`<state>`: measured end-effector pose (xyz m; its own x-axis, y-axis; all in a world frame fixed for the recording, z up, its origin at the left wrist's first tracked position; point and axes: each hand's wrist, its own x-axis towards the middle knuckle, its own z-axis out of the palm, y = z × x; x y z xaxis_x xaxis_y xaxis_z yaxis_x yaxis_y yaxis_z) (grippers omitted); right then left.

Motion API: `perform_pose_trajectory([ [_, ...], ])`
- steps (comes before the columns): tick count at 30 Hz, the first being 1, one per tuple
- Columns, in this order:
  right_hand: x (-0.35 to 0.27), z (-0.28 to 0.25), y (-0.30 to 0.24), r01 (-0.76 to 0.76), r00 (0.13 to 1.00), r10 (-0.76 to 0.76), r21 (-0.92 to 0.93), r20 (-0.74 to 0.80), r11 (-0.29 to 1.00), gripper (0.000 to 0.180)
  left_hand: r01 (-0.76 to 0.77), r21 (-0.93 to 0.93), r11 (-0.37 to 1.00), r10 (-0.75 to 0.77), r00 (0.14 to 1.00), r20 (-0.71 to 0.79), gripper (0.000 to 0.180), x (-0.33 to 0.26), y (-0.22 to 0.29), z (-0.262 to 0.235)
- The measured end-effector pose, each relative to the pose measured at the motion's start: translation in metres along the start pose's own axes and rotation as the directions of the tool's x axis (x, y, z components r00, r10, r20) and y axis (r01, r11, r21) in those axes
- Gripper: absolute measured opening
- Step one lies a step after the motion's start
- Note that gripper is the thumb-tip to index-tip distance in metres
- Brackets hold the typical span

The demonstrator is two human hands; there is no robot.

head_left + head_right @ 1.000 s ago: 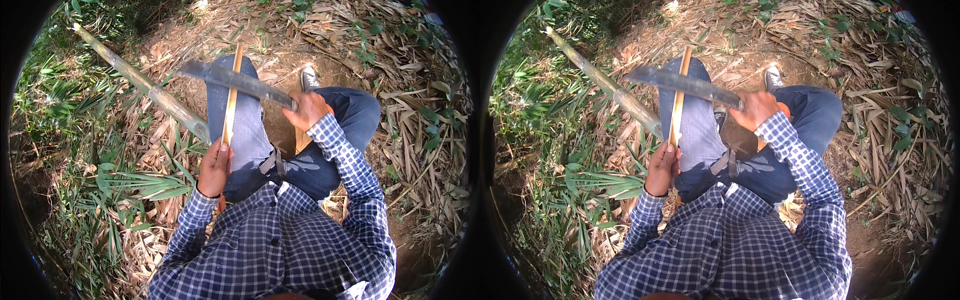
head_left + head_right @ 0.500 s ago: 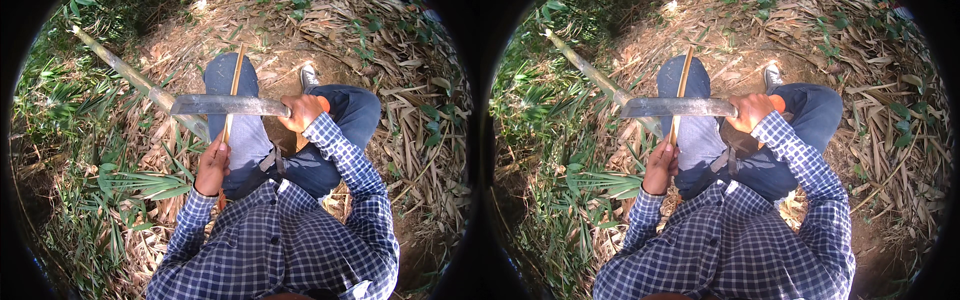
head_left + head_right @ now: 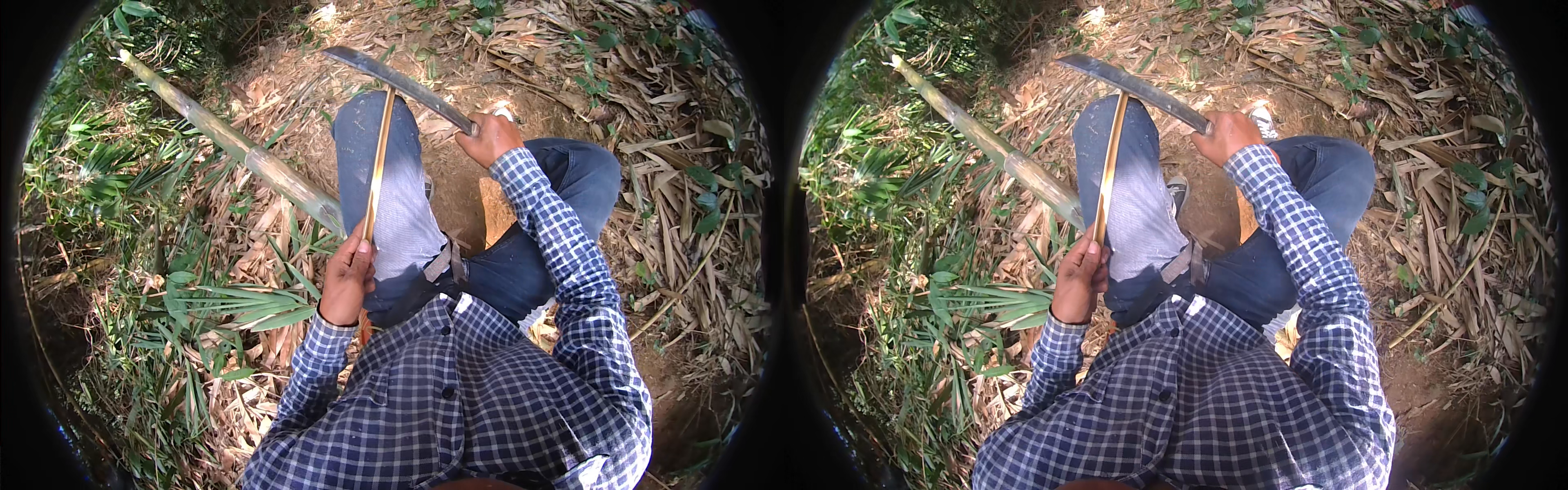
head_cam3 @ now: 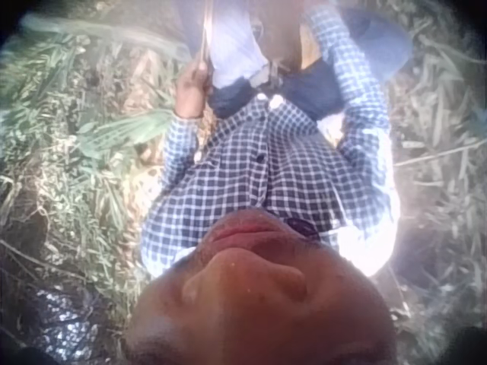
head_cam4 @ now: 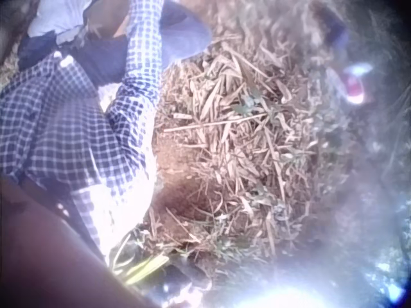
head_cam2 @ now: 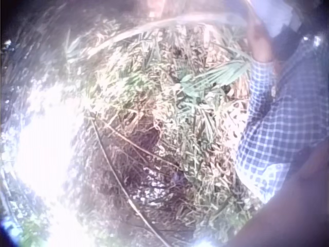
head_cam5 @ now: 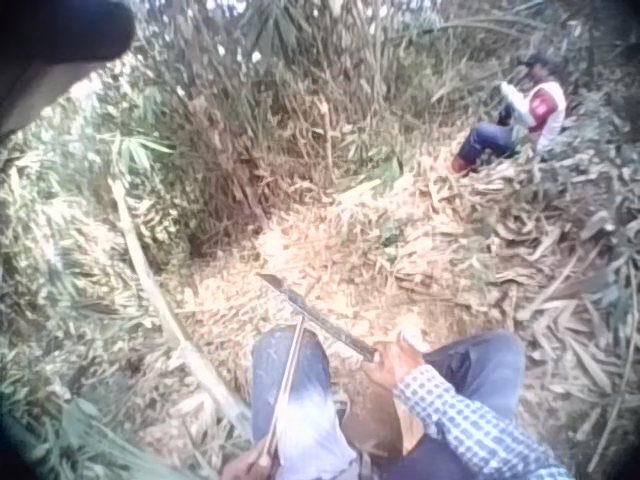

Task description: The person sits on the ground in a bamboo grove and uses a large knife to shave a long bamboo strip. They hold the strip against their leg and repeatedly scrape the blade along its length to thin and smooth it.

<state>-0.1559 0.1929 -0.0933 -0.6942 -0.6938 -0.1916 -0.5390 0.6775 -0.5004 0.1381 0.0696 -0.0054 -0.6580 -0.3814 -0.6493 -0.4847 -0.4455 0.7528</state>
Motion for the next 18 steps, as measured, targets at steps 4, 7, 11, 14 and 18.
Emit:
perform_pose_trajectory([
  [4,-0.021,0.000,-0.008,0.016,0.999,-0.012,0.085,-0.041,0.996,0.031,-0.056,0.012,0.998,0.057,0.996,-0.073,0.049,-0.001,0.004,0.003],
  [7,-0.058,-0.004,-0.024,0.155,0.988,-0.154,0.098,-0.016,0.983,0.027,-0.109,0.104,0.989,0.119,0.988,-0.094,0.048,0.008,0.006,0.004],
  [11,-0.078,0.003,-0.029,0.333,0.943,-0.333,0.089,-0.016,0.939,0.025,-0.046,0.074,0.996,0.056,0.987,-0.150,0.050,0.011,0.004,0.004],
  [14,-0.064,0.007,-0.019,0.327,0.945,-0.327,-0.004,-0.019,0.945,0.028,-0.091,0.100,0.991,0.098,0.993,-0.059,0.049,0.009,0.010,0.004],
  [18,-0.048,0.005,-0.020,0.230,0.970,-0.228,0.016,-0.084,0.973,0.027,-0.091,0.030,0.995,0.093,0.993,-0.069,0.048,0.005,0.006,0.004],
])
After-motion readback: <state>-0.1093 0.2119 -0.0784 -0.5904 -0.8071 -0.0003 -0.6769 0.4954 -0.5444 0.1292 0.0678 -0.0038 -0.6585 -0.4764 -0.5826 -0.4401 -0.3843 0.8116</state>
